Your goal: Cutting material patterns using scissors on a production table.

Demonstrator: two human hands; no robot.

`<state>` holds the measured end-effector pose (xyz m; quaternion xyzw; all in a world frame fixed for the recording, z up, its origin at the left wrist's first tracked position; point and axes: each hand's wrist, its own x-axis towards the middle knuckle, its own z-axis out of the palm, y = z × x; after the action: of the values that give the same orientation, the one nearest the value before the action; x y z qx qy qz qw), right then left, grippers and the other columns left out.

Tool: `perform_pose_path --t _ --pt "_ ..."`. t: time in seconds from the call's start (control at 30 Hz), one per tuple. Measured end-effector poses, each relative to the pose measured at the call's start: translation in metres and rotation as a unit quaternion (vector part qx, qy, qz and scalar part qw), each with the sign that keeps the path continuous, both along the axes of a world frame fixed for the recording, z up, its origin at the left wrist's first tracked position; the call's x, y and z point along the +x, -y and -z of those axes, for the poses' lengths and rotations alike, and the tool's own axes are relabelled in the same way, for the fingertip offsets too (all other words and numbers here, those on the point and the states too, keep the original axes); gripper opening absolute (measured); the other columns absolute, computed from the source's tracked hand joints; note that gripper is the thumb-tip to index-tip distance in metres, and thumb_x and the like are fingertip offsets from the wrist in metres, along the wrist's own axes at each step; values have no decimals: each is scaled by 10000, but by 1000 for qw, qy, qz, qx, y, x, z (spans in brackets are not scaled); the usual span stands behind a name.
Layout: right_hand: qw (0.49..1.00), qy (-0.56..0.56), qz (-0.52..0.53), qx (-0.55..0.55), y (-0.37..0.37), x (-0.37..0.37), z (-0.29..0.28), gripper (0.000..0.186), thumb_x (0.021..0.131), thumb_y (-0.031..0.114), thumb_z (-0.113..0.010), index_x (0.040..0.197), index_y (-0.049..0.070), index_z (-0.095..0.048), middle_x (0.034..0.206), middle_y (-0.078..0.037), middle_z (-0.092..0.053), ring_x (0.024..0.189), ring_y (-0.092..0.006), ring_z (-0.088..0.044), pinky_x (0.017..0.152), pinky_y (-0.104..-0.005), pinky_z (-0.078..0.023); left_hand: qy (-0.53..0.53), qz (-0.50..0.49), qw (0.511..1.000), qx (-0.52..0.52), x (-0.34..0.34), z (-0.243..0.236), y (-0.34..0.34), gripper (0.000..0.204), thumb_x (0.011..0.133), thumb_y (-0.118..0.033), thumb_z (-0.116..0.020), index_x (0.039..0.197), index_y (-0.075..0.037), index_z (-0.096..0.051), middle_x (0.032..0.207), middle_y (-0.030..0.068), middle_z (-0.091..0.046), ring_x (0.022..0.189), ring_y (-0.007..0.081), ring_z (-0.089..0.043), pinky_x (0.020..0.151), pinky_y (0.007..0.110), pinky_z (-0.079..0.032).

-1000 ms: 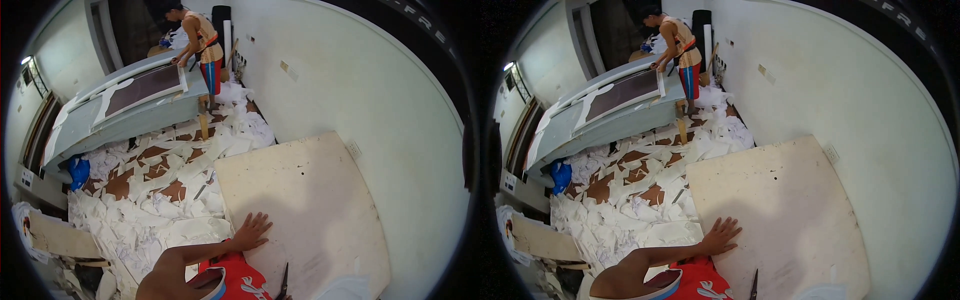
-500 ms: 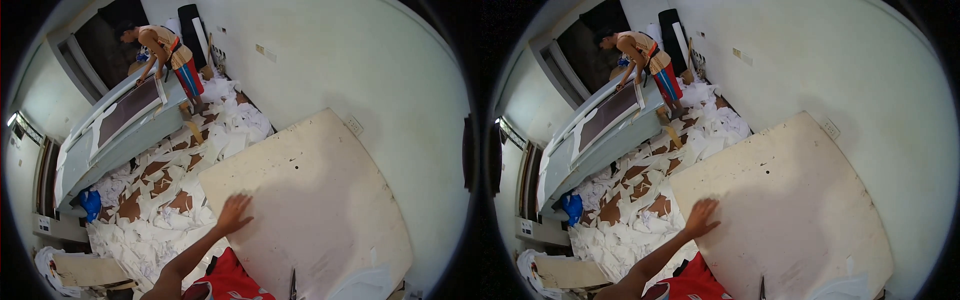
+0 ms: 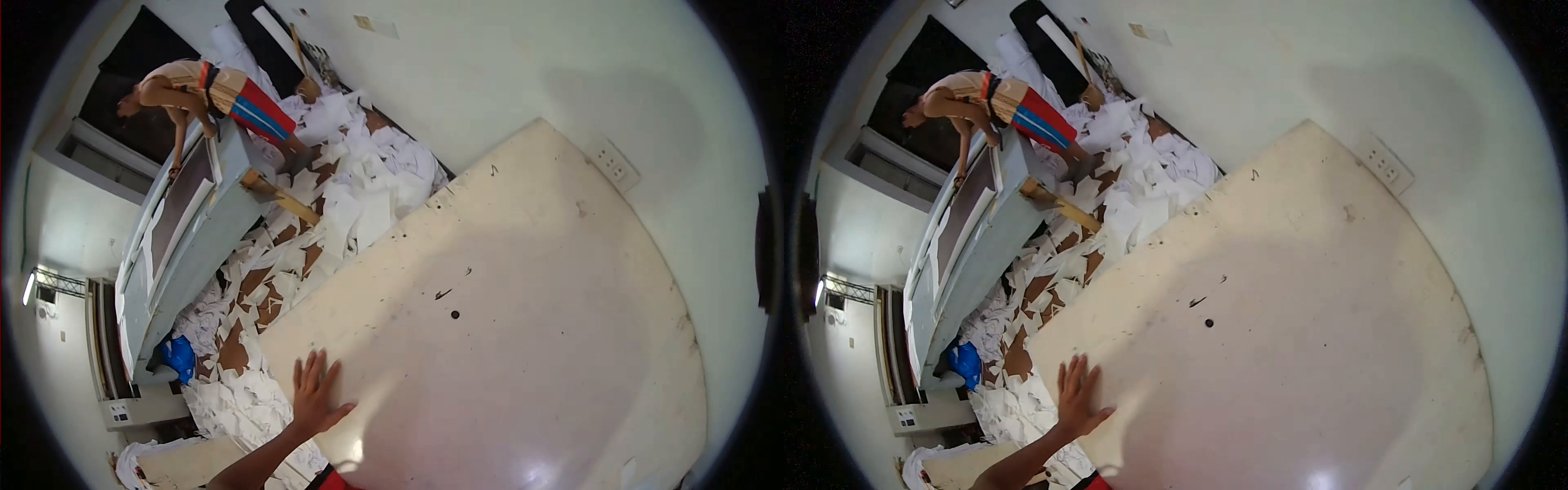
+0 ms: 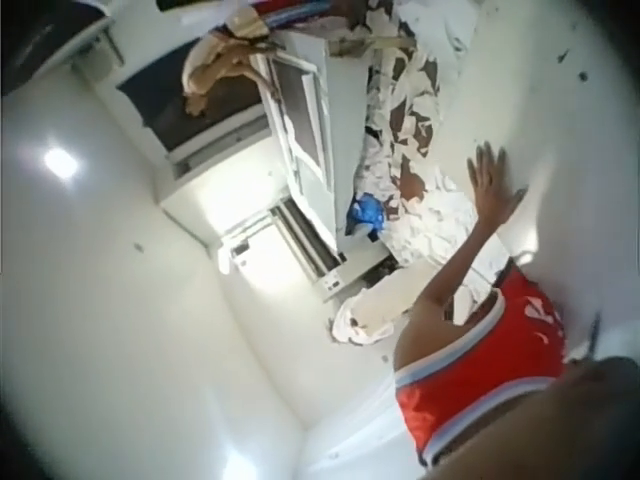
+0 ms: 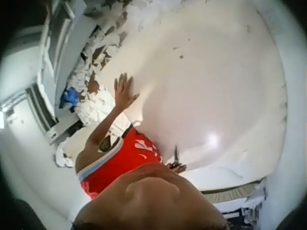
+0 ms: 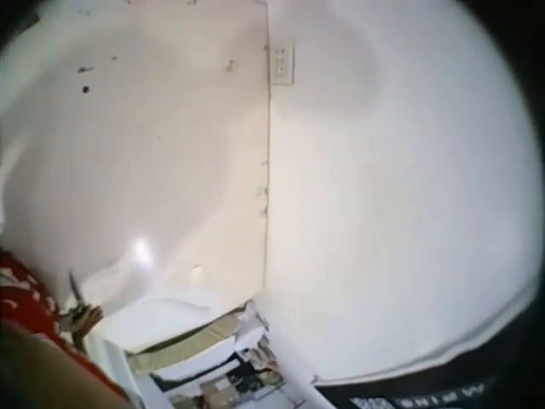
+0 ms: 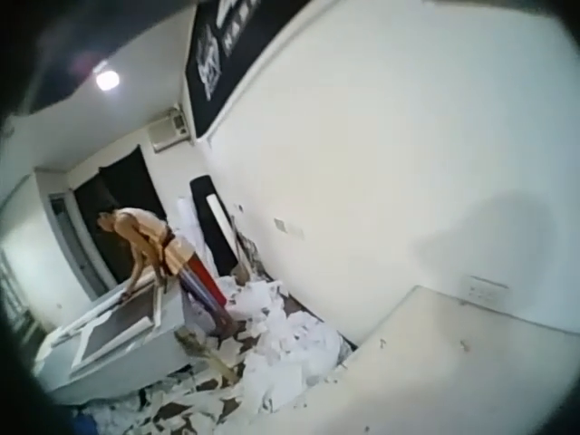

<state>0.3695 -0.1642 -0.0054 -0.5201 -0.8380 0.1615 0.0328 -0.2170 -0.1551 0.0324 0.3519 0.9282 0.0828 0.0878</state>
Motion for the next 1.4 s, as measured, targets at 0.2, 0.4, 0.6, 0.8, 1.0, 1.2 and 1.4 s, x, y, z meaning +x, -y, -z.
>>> perform_pose_path --t 0.2,0.4,0.6,0.8,1.0,1.2,1.4 --pt "998 49 -11 -22 -47 -11 39 712 968 533 -488 1479 42 -419 1511 -277 -381 1379 -470 -383 1083 -643 -295 -14 13 1000 -14 -1 15 7 853 814 -668 -634 1346 -12 -514 1527 287 -313 1429 466 -286 1150 651 -142" --pt "996 60 -38 -56 -80 -25 105 706 969 533 -486 1474 44 -424 1506 -273 -389 1374 -463 -391 1081 -638 -299 -25 16 999 -14 1 18 20 878 847 -716 -556 1358 -9 -463 1500 337 -310 1392 540 -296 1112 703 -171" --pt "992 65 -55 -98 -79 -34 138 700 971 533 -484 1470 45 -429 1502 -270 -396 1369 -456 -400 1080 -633 -303 -33 18 999 -9 6 25 30 900 857 -724 -519 1425 -37 -392 1510 342 -282 1396 544 -284 1103 723 -162" --pt "988 77 -66 -116 -70 -45 150 695 973 533 -481 1466 47 -434 1497 -267 -404 1364 -449 -408 1078 -629 -307 -28 17 999 -4 7 25 35 908 859 -726 -502 1446 -46 -368 1521 353 -257 1411 544 -255 1099 731 -146" --pt "986 85 -88 -117 -74 -51 168 689 974 533 -479 1462 48 -439 1493 -264 -411 1359 -443 -417 1076 -624 -311 -21 31 999 -10 5 24 41 948 859 -738 -489 1495 -55 -322 1549 351 -207 1436 531 -211 1122 706 -115" --pt "984 83 -104 -117 -79 -62 207 684 976 533 -477 1458 49 -444 1488 -261 -419 1354 -436 -425 1075 -620 -315 -17 33 999 -19 7 24 45 972 869 -755 -459 1540 -79 -265 1565 345 -182 1463 506 -170 1153 665 -83" --pt "979 97 -116 -139 -67 -58 206 679 978 533 -474 1454 51 -449 1483 -258 -426 1349 -429 -433 1073 -615 -319 -20 4 1000 -16 12 23 47 973 828 -763 -515 1531 -135 -275 1567 328 -176 1436 544 -189 1120 721 -94"
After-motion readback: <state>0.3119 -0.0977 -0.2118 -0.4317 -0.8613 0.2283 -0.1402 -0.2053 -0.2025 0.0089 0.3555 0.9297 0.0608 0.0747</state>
